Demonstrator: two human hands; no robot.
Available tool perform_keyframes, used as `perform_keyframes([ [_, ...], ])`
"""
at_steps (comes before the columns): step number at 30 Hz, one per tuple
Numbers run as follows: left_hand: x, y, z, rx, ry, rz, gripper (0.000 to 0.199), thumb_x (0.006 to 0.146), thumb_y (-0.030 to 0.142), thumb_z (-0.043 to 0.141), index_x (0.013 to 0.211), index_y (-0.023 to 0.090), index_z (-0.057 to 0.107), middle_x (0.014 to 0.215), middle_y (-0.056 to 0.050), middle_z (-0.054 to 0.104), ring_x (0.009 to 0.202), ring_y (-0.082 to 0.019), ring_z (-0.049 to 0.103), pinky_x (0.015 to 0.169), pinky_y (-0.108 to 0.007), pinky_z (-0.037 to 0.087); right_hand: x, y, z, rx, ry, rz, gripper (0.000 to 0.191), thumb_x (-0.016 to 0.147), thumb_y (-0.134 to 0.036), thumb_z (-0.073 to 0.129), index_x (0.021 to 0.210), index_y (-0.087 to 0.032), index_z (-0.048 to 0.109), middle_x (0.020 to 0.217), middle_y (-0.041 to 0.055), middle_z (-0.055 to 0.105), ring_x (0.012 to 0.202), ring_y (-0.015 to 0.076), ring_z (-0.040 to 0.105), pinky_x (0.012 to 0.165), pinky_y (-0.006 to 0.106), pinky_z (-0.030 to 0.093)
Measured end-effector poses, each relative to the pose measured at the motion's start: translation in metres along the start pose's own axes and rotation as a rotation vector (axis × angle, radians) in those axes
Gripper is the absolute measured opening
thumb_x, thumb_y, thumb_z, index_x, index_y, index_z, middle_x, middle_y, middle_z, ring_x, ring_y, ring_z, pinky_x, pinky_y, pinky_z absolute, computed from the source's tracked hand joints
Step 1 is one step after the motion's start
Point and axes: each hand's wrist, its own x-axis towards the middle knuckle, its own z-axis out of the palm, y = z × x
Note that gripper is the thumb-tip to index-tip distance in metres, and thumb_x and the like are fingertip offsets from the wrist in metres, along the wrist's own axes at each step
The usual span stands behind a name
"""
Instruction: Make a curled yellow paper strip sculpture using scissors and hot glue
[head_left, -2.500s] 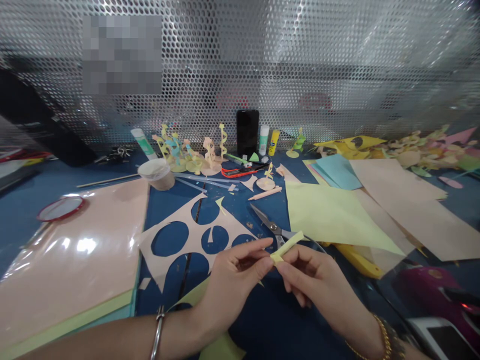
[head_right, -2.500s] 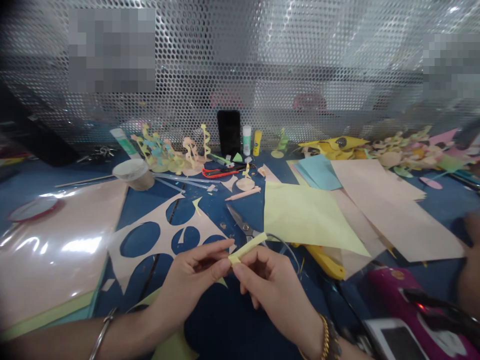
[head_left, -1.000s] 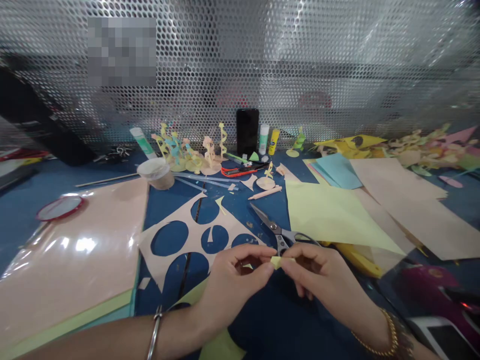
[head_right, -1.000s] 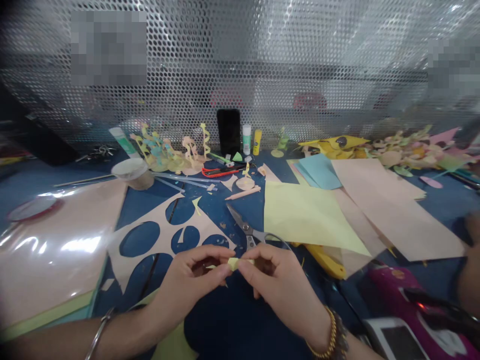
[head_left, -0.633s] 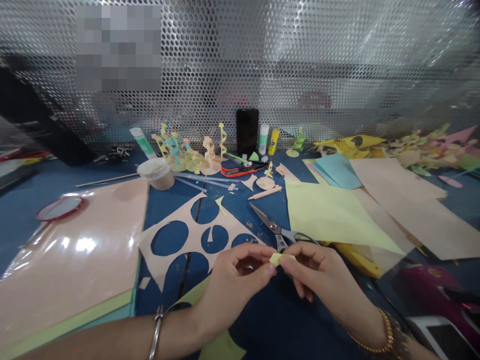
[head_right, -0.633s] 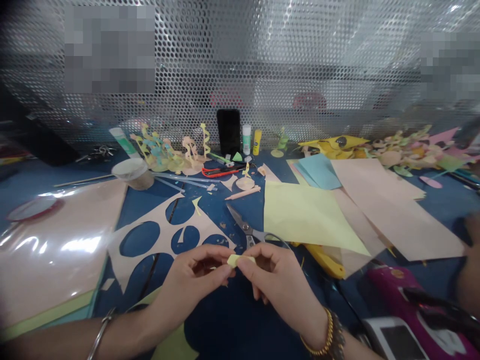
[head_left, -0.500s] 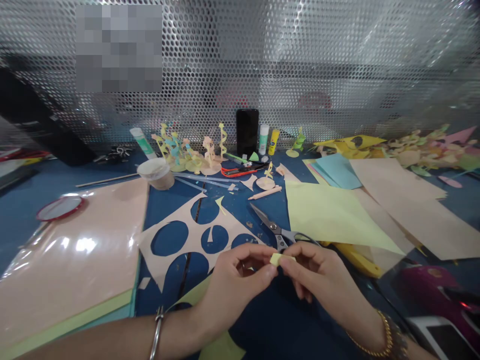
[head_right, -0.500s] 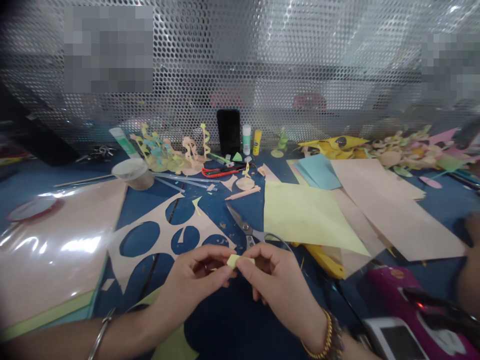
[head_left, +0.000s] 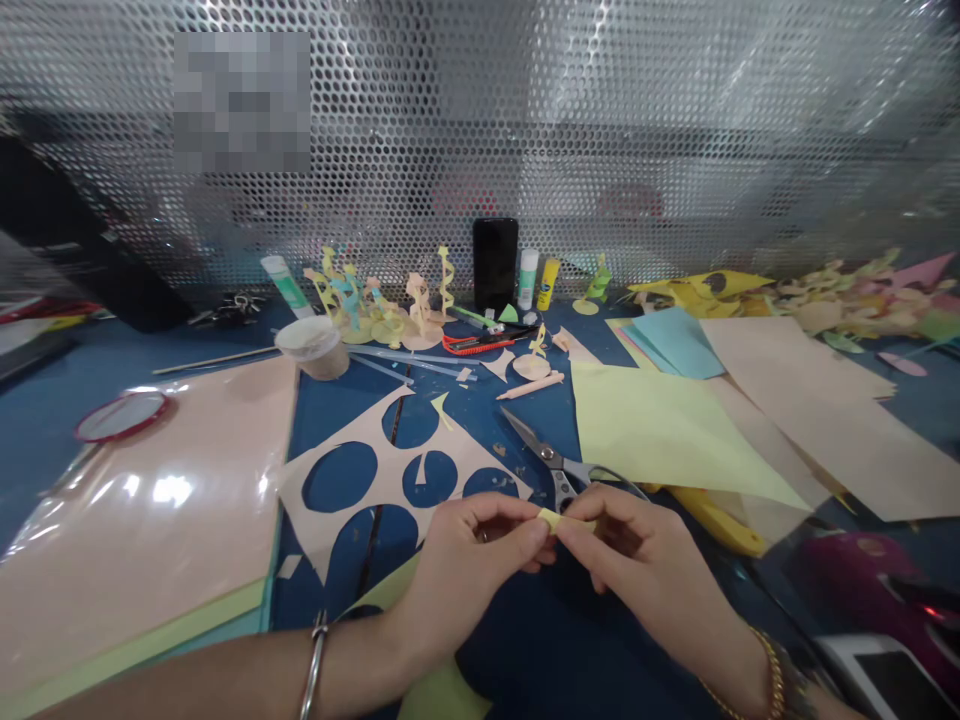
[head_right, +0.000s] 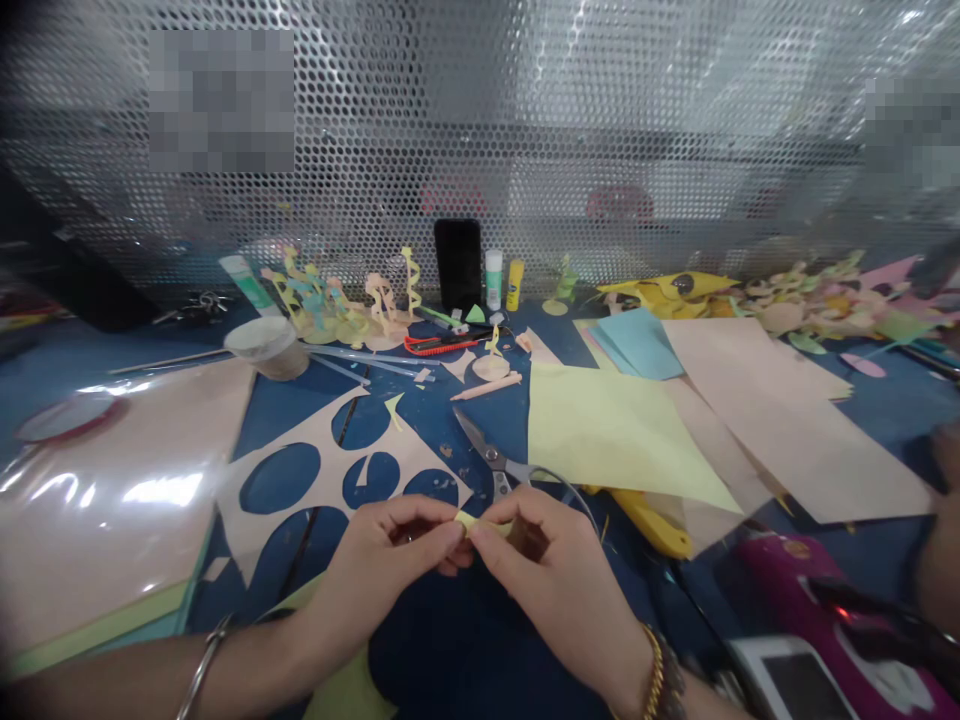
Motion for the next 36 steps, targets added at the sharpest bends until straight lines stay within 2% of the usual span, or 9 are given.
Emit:
perform_keyframes([
  [6, 0.0002, 0.0029, -0.0021, 0.004, 0.041, 0.024, 0.008, 0.074, 0.022, 0.071, 0.074, 0.014, 0.074, 0.063, -0.004, 0.073, 0.062, -0.016, 0.07, 0.058, -0.022, 0.056, -0.0007, -0.0001, -0.0033, 0.069, 0.038, 0.009, 0.029, 0.082, -0.045, 0.062, 0.071, -0.018, 0.064, 0.057, -0.0033, 0.053, 0.046, 0.0081, 0.045, 0.046, 0.021, 0.035],
  [9, 0.0004, 0.0022, -0.0026, -0.018, 0.041, 0.023, 0.008, 0.074, 0.022, 0.071, 0.074, 0.014, 0.073, 0.065, -0.005, 0.074, 0.063, -0.017, 0.071, 0.058, -0.023, 0.056, 0.0026, -0.0012, -0.0042, 0.232, 0.048, 0.07, 0.038, 0.085, -0.051, 0.057, 0.069, -0.016, 0.065, 0.045, -0.0054, 0.049, 0.037, 0.0054, 0.043, 0.039, 0.018, 0.03],
  [11, -0.0002, 0.0011, -0.0029, -0.041, 0.036, 0.012, 0.009, 0.075, 0.023, 0.071, 0.074, 0.014, 0.073, 0.066, -0.005, 0.074, 0.063, -0.016, 0.071, 0.059, -0.022, 0.056, 0.0056, -0.0018, -0.0039, 0.383, 0.058, 0.16, 0.041, 0.084, -0.054, 0.057, 0.074, -0.015, 0.067, 0.047, -0.0056, 0.051, 0.03, 0.0028, 0.041, 0.033, 0.015, 0.025],
  [13, -0.0011, 0.0, -0.0032, -0.063, 0.022, 0.004, 0.009, 0.075, 0.024, 0.071, 0.075, 0.015, 0.073, 0.066, -0.005, 0.074, 0.063, -0.016, 0.071, 0.059, -0.022, 0.056, 0.0076, -0.0019, -0.003, 0.495, 0.002, 0.248, 0.038, 0.081, -0.053, 0.062, 0.081, -0.015, 0.068, 0.055, -0.0042, 0.058, 0.026, 0.0009, 0.04, 0.028, 0.013, 0.022],
  [16, -0.0025, -0.0004, -0.0036, -0.088, -0.008, 0.004, 0.01, 0.076, 0.025, 0.071, 0.076, 0.015, 0.074, 0.066, -0.005, 0.074, 0.064, -0.016, 0.07, 0.061, -0.023, 0.056, 0.0079, -0.0013, -0.0011, 0.568, -0.179, 0.328, 0.034, 0.08, -0.048, 0.065, 0.09, -0.017, 0.067, 0.063, -0.002, 0.065, 0.024, 0.001, 0.043, 0.025, 0.011, 0.023],
  [18, -0.0033, 0.0002, -0.0035, -0.096, -0.027, 0.006, 0.009, 0.076, 0.024, 0.072, 0.075, 0.015, 0.074, 0.066, -0.004, 0.074, 0.064, -0.015, 0.07, 0.061, -0.022, 0.056, 0.0071, -0.001, 0.0, 0.559, -0.223, 0.331, 0.031, 0.078, -0.046, 0.068, 0.089, -0.017, 0.067, 0.065, -0.0012, 0.067, 0.028, 0.0018, 0.048, 0.026, 0.01, 0.029],
  [22, -0.0041, 0.0027, -0.0023, -0.08, -0.026, 0.011, 0.007, 0.076, 0.021, 0.071, 0.072, 0.015, 0.074, 0.064, -0.003, 0.074, 0.062, -0.014, 0.069, 0.059, -0.021, 0.055, 0.0066, -0.0005, 0.0013, 0.484, -0.169, 0.27, 0.03, 0.073, -0.043, 0.075, 0.083, -0.017, 0.067, 0.057, -0.0033, 0.063, 0.035, 0.0039, 0.051, 0.031, 0.011, 0.038],
  [29, -0.0049, 0.0064, 0.0011, -0.044, 0.007, -0.002, 0.007, 0.072, 0.023, 0.073, 0.07, 0.016, 0.073, 0.059, -0.001, 0.071, 0.057, -0.013, 0.066, 0.056, -0.02, 0.053, 0.0081, 0.0044, 0.0012, 0.435, -0.172, 0.263, 0.027, 0.074, -0.042, 0.073, 0.072, -0.016, 0.065, 0.039, -0.0061, 0.054, 0.031, 0.0047, 0.046, 0.03, 0.011, 0.034],
  [36, -0.0055, 0.0064, 0.0014, 0.029, 0.036, 0.037, 0.006, 0.072, 0.024, 0.074, 0.07, 0.019, 0.076, 0.062, -0.002, 0.073, 0.059, -0.014, 0.066, 0.057, -0.021, 0.05, 0.0055, 0.0042, 0.0014, 0.352, -0.136, 0.215, 0.025, 0.075, -0.041, 0.073, 0.074, -0.015, 0.07, 0.044, -0.0057, 0.054, 0.035, 0.005, 0.048, 0.033, 0.013, 0.038],
])
